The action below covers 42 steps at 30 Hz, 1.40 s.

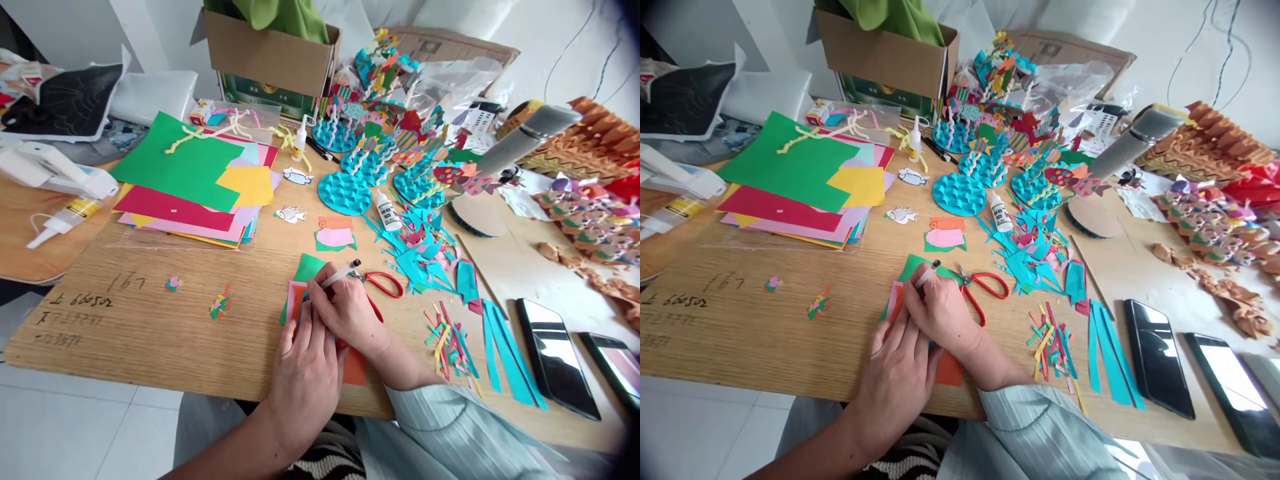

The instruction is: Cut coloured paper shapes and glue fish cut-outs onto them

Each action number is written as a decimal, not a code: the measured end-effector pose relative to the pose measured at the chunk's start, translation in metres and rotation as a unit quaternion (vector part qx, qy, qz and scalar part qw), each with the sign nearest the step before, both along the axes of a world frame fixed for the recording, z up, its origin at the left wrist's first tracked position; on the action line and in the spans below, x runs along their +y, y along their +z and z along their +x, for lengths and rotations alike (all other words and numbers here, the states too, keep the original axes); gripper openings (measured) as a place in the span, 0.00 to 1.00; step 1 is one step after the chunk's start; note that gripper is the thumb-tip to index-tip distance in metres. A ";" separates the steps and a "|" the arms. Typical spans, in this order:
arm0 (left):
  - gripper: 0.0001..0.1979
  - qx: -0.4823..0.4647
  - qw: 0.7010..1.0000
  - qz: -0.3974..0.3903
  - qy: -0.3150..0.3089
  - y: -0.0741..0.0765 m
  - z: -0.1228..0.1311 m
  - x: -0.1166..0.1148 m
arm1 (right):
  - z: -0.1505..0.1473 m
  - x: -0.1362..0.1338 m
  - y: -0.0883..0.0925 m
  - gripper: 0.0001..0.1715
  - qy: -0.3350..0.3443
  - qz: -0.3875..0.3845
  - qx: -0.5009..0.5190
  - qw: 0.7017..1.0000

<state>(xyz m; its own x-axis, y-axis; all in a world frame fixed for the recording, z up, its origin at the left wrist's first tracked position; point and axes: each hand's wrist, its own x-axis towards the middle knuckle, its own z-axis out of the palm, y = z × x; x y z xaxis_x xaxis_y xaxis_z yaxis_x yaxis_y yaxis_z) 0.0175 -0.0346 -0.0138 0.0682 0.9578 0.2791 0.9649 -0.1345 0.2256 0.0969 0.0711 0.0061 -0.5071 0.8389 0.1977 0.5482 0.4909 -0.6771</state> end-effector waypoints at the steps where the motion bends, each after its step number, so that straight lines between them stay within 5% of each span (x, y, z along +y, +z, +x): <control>1: 0.18 0.000 1.000 0.002 -0.003 0.000 0.000 0.000 | 0.000 0.000 0.000 0.09 0.003 -0.002 0.000 1.000; 42: 0.16 0.007 0.999 -0.032 -0.024 0.005 -0.003 0.000 | -0.005 0.001 0.010 0.06 0.035 0.051 -0.060 0.996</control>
